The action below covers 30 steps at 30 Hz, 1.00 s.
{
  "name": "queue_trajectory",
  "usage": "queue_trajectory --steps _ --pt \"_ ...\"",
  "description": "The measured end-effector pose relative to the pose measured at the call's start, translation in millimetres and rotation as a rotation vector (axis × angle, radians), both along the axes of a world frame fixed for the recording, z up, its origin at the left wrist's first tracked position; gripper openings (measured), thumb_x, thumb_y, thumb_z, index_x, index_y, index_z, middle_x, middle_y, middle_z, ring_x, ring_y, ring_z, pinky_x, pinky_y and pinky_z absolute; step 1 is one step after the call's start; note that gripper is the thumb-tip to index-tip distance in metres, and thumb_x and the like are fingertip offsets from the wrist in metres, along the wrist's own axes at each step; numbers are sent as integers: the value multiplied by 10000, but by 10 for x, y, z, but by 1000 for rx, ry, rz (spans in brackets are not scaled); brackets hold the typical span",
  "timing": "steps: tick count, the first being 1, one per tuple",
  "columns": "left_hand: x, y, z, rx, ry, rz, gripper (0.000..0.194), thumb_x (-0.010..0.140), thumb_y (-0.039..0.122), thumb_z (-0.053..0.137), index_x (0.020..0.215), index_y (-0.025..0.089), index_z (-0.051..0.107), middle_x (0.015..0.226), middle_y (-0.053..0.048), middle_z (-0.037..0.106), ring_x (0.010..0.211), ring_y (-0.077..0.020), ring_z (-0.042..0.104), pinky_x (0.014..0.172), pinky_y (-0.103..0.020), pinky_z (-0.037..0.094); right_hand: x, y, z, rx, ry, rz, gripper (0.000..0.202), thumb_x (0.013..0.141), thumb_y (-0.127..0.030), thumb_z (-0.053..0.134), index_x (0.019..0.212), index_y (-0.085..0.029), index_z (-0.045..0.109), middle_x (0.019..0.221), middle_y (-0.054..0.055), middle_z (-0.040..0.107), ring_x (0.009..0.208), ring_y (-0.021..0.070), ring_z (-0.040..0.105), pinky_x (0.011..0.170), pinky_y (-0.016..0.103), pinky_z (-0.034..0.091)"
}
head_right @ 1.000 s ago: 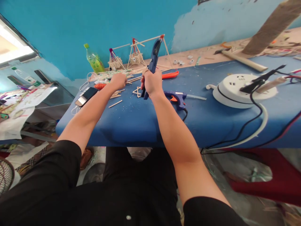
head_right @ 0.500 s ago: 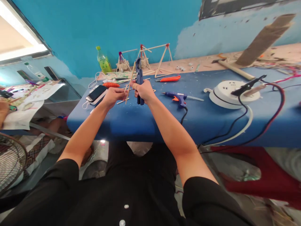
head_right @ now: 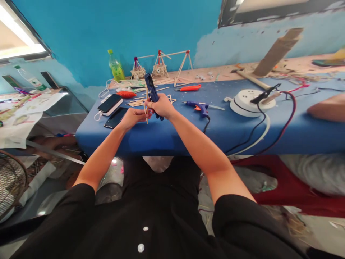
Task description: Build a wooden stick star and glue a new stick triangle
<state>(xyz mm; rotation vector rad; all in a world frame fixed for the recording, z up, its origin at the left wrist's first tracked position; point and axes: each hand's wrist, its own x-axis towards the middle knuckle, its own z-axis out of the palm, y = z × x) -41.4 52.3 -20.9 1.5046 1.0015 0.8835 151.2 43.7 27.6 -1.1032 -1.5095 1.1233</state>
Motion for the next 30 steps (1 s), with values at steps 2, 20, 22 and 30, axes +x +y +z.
queue_trajectory --steps 2,20,22,30 --pt "2 14 -27 10 2 -24 574 600 580 1052 995 190 907 1015 -77 866 1049 -245 802 1075 -457 619 38 -23 16 9 -24 29 212 899 -202 806 842 -188 602 713 -6 642 576 102 554 562 241 486" --pt "-89 -34 -105 113 114 -28 347 803 479 940 1002 196 914 991 -77 873 909 -210 804 729 -269 644 1 -57 -87 111 -309 141 31 798 -181 715 797 -177 684 691 24 698 685 180 675 701 308 546" --pt "-58 -32 -122 145 96 -5 332 820 480 925 951 176 905 954 -72 867 899 -202 804 828 -308 665 -10 -66 -77 124 -343 131 26 808 -185 699 795 -173 680 701 23 697 686 171 666 707 302 534" --pt "90 -13 -187 279 157 240 345 901 479 808 734 176 814 879 -48 830 867 -201 783 825 -315 640 192 -55 195 235 -567 -94 192 909 -259 669 1056 -151 732 921 83 747 875 241 682 877 378 543"
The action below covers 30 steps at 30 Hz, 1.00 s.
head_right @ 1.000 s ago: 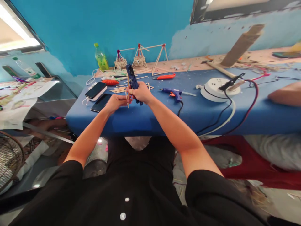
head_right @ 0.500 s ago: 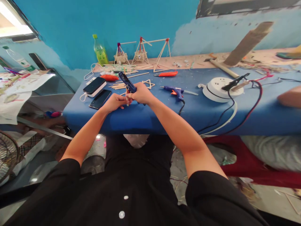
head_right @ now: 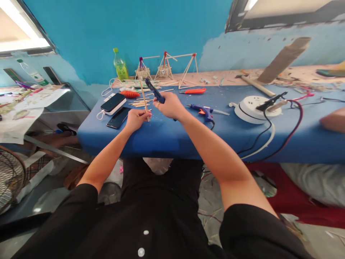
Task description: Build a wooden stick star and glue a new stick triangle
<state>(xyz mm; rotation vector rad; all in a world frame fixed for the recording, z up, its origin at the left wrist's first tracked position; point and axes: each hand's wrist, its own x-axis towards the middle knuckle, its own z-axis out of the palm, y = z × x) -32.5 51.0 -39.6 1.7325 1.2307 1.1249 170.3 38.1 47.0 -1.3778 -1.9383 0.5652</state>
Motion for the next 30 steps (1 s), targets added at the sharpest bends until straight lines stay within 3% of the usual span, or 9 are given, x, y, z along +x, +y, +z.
queue_trajectory --steps 3,5,7,11,17,22,30 --pt "39 -38 -9 54 78 113 342 963 407 725 703 195 794 858 -48 823 916 -212 775 862 -315 598 117 -16 153 29 -405 -152 400 926 -191 612 1304 -76 673 1168 221 750 1088 344 707 994 458 534" --pt "73 -81 -4 76 141 149 288 972 353 702 751 208 817 863 -60 827 955 -232 773 893 -329 574 161 -55 213 -20 -716 -166 466 902 -165 611 1342 -17 657 1205 285 738 1122 381 719 991 464 538" --pt "109 -122 14 91 204 168 217 963 302 699 827 218 846 886 -80 835 984 -258 771 918 -347 549 174 -111 233 -82 -849 -121 478 859 -162 644 1307 -1 689 1176 298 749 1099 389 734 958 445 549" --pt "152 -162 67 111 294 183 232 970 261 675 820 213 846 890 -105 835 962 -280 758 925 -367 509 145 -225 232 -138 -929 -69 505 825 -191 677 1302 -33 721 1147 276 770 1057 385 753 904 426 563" --pt "140 -159 85 128 307 192 266 998 262 638 848 223 855 877 -77 839 891 -226 737 856 -302 487 15 -315 280 -157 -964 -59 463 832 -203 667 1259 -43 749 1160 291 774 1071 411 769 892 442 574" --pt "136 -157 64 135 320 197 265 1011 258 627 947 222 882 938 -78 857 901 -234 750 864 -313 484 -82 -323 290 -157 -956 -107 452 826 -185 674 1232 -6 761 1135 325 763 1072 454 772 876 486 594" --pt "162 -189 78 139 395 204 261 1042 299 651 1017 201 892 934 -115 856 910 -279 763 879 -357 474 -144 -276 212 -139 -953 -91 469 780 -212 713 1212 -44 788 1085 288 778 1058 434 767 892 491 612"
